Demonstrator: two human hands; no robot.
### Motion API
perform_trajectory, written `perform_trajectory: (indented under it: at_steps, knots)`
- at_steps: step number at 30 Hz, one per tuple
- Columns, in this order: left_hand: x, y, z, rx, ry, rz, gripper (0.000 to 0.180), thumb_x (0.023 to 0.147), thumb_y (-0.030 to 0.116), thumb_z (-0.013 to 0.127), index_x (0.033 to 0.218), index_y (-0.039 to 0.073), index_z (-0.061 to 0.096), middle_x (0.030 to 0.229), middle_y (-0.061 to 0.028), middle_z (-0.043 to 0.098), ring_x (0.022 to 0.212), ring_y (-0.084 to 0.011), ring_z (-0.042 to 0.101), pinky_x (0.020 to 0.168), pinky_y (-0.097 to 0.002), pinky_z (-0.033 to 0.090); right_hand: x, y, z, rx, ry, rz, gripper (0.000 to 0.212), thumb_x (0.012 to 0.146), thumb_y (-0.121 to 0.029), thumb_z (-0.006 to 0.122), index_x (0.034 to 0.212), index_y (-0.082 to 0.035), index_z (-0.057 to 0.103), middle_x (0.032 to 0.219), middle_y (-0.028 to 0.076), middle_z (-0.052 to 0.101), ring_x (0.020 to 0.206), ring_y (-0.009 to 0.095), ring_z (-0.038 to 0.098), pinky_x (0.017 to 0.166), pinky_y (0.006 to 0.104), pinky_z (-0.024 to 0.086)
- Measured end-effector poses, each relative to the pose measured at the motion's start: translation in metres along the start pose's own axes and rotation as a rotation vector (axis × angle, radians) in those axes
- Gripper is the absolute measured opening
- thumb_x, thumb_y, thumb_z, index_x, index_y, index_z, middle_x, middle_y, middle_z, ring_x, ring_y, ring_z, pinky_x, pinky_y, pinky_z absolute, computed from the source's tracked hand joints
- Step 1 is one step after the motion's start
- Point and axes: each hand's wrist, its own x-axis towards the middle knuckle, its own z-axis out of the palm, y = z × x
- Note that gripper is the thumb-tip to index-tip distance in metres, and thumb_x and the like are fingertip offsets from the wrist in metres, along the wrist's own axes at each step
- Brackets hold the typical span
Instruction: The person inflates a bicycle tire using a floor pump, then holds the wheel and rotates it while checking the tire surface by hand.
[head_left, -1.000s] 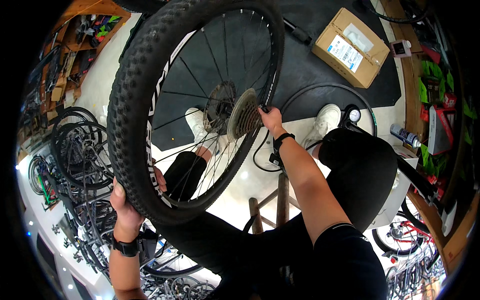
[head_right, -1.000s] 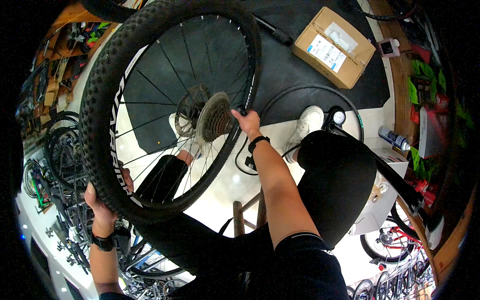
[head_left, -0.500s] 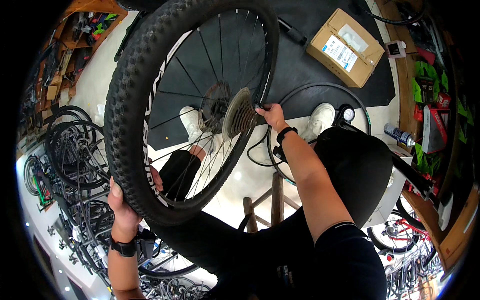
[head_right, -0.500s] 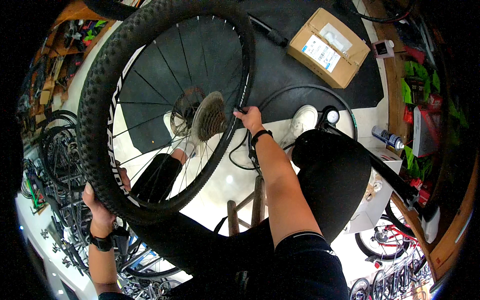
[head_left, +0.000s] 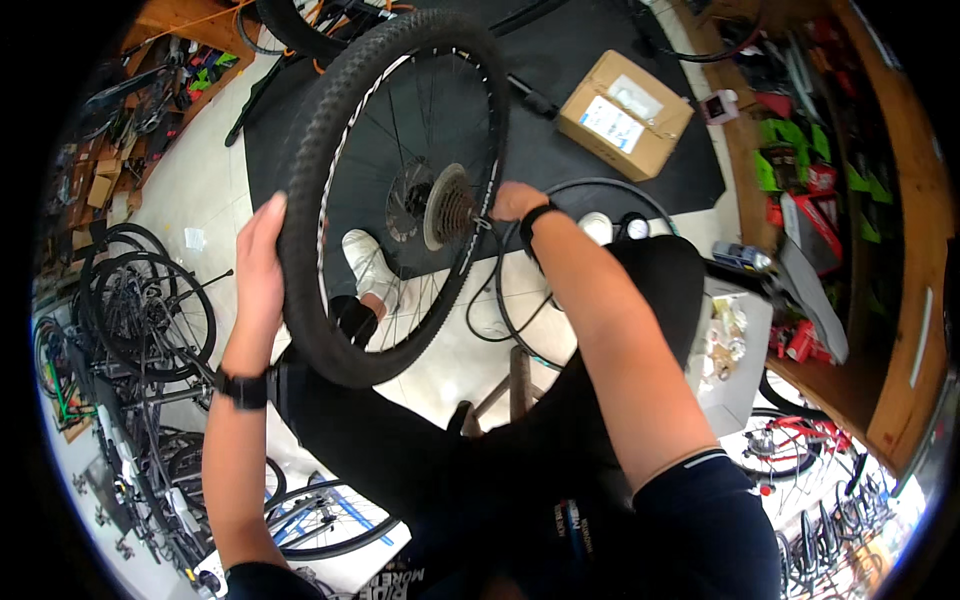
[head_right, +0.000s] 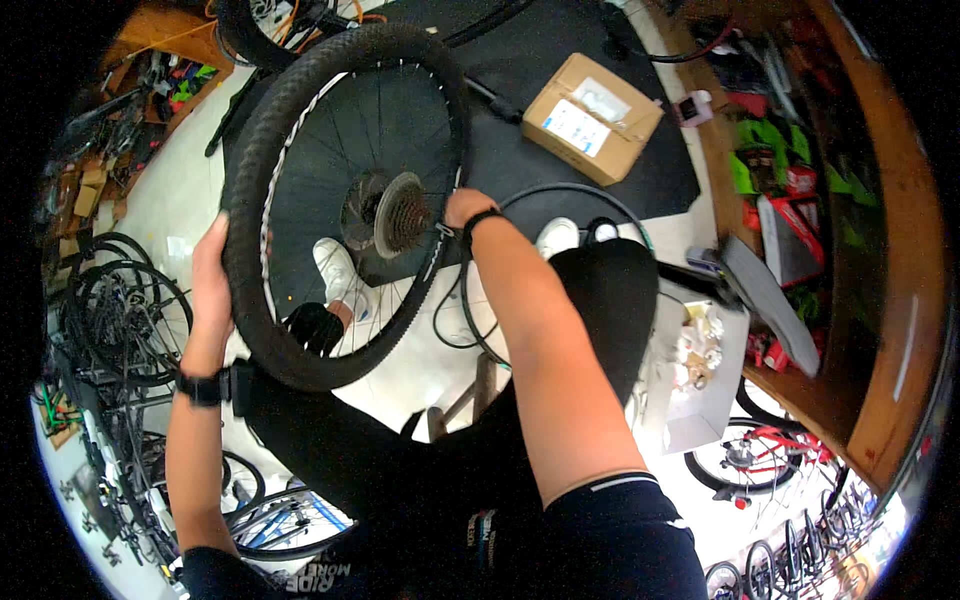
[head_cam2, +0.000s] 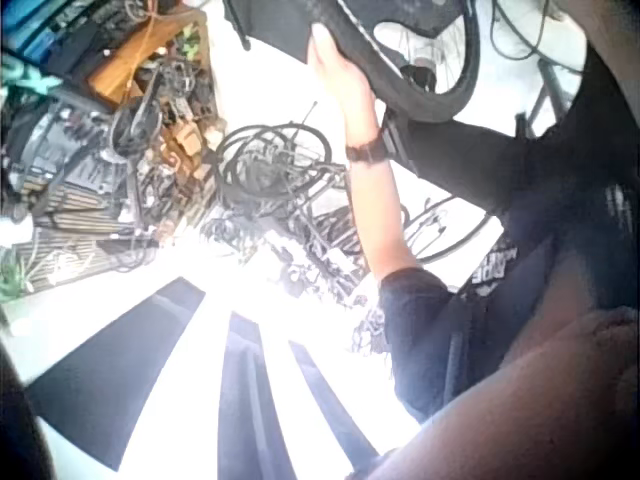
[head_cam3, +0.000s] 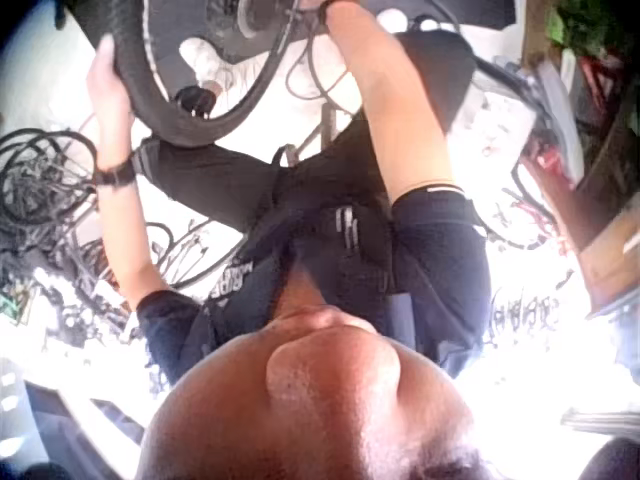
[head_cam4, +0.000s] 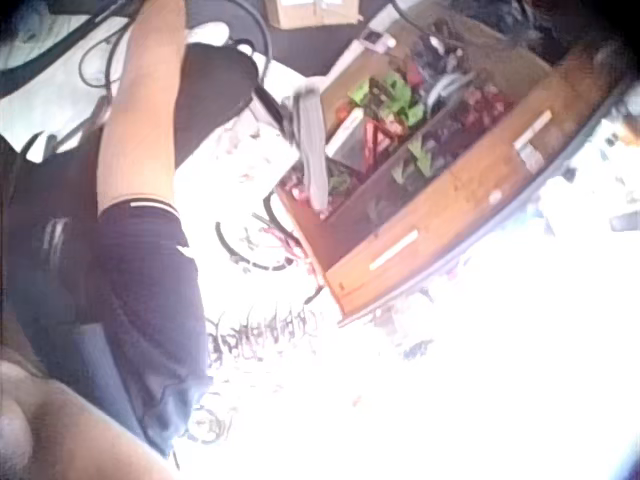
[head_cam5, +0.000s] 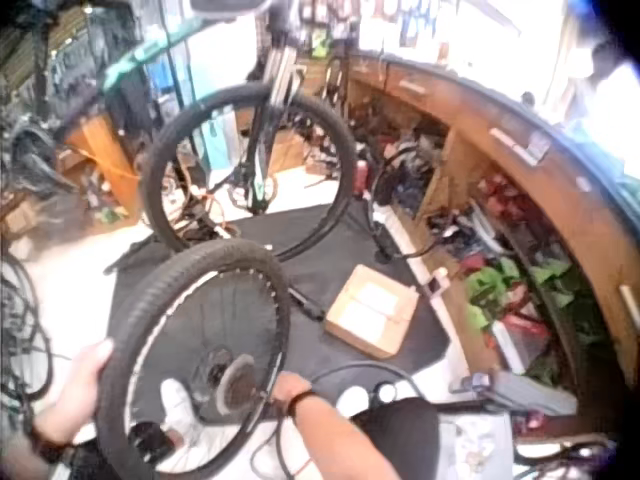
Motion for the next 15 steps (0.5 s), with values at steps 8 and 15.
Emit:
perform_trajectory:
  at_steps: [8, 15]
  knots:
    - [-0.047, 0.017, 0.029, 0.312, 0.339, 0.432, 0.045, 0.089, 0.038, 0.073, 0.103, -0.004, 0.065, 0.09, -0.01, 0.069, 0.081, -0.0145, 0.064, 0.076, -0.0295, 0.051, -0.41, -0.076, -0.232, -0.24, 0.403, -0.182, 0.066, 0.081, -0.059, 0.068, 0.102, 0.004, 0.071, 0.11, 0.025, 0.069, 0.098, 0.04, 0.068, 0.086, 0.0456, 0.055]
    - [-0.088, 0.028, 0.035, 0.584, 0.259, 0.65, 0.059, 0.086, 0.042, 0.075, 0.119, -0.005, 0.061, 0.114, -0.0233, 0.067, 0.107, -0.0328, 0.065, 0.092, -0.0391, 0.05, -0.524, 0.156, -0.207, -0.177, 0.591, -0.12, 0.056, 0.076, -0.037, 0.083, 0.101, 0.007, 0.06, 0.082, 0.024, 0.068, 0.081, 0.035, 0.07, 0.073, 0.0433, 0.053]
